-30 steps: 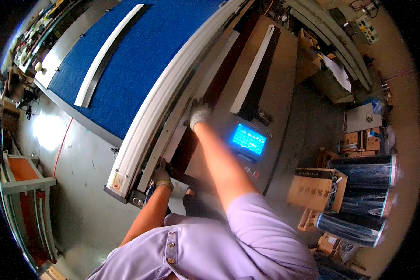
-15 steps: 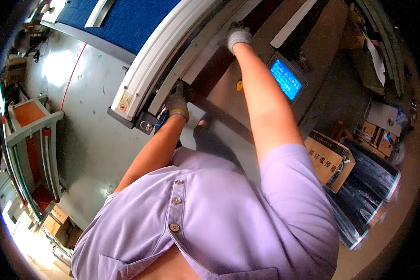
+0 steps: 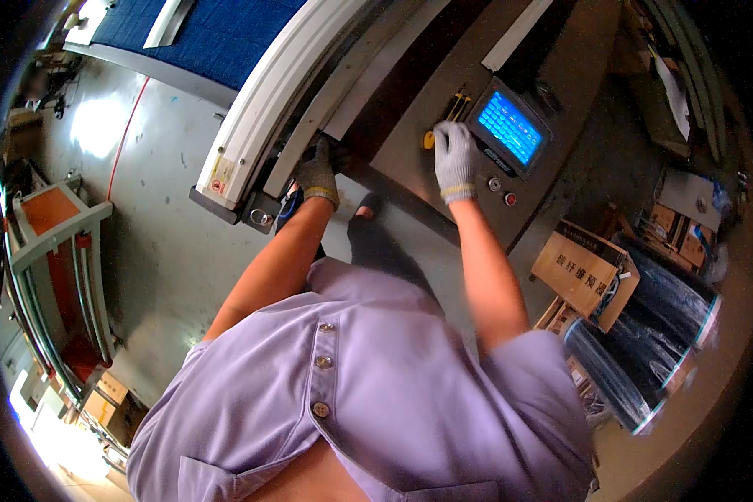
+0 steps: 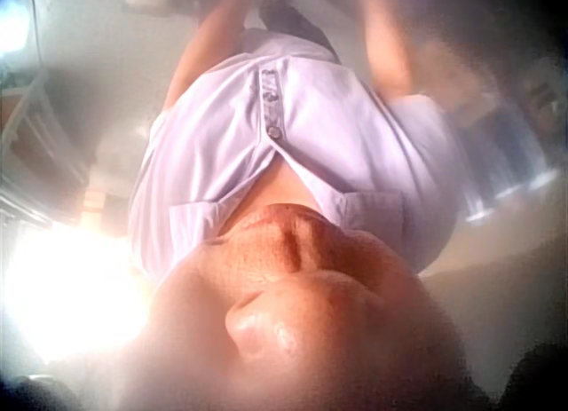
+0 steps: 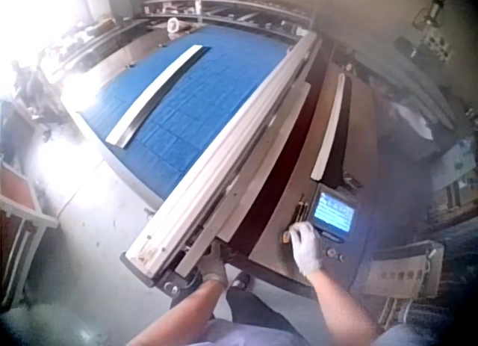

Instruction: The person handles long white plastic strips and dark curved panels in a workshop. They place the white strips into a machine, retrieve them, and then assemble them onto the dark panels on a workbench. The person also handles a blue plastic bag containing small parts.

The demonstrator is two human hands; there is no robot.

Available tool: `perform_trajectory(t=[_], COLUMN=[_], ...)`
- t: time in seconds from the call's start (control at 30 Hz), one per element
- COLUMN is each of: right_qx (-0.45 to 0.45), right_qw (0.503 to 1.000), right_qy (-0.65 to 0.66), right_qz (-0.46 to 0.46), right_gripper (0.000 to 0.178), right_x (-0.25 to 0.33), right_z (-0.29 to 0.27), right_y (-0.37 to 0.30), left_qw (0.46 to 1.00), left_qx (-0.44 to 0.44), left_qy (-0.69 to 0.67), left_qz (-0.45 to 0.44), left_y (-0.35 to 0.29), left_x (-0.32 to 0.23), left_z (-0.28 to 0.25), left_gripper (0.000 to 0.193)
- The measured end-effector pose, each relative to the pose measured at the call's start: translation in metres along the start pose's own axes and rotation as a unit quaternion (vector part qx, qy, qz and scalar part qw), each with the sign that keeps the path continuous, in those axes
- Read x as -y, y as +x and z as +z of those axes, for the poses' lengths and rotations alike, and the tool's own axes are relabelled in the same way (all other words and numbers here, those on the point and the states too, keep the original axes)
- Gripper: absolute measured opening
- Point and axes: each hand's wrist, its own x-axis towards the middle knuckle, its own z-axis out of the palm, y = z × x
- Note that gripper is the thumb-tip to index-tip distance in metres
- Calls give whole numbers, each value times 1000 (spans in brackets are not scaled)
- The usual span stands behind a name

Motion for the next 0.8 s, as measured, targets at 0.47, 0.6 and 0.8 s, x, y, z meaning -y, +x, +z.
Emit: perform_trajectory(t=[0.47,0.6,0.8], right_qx=[-59,-23,-33], right_qw=[980,975,965], right_qy=[-175,-212,-236], right_qz=[78,57,112], right_gripper=[45,46,46], right_x=[-23,-14,-7], right_z=[8,8,16], right_y=[-76,-69,-77], left_qw=[985,958,868], left_qx=[4,278,492], left_qy=[128,36,56], left_qz=[-117,-56,-35], left_y=[-43,-49,-96], left_x=[-67,-20,-274], left_z=[8,-16,-68], left_gripper=[65,41,25])
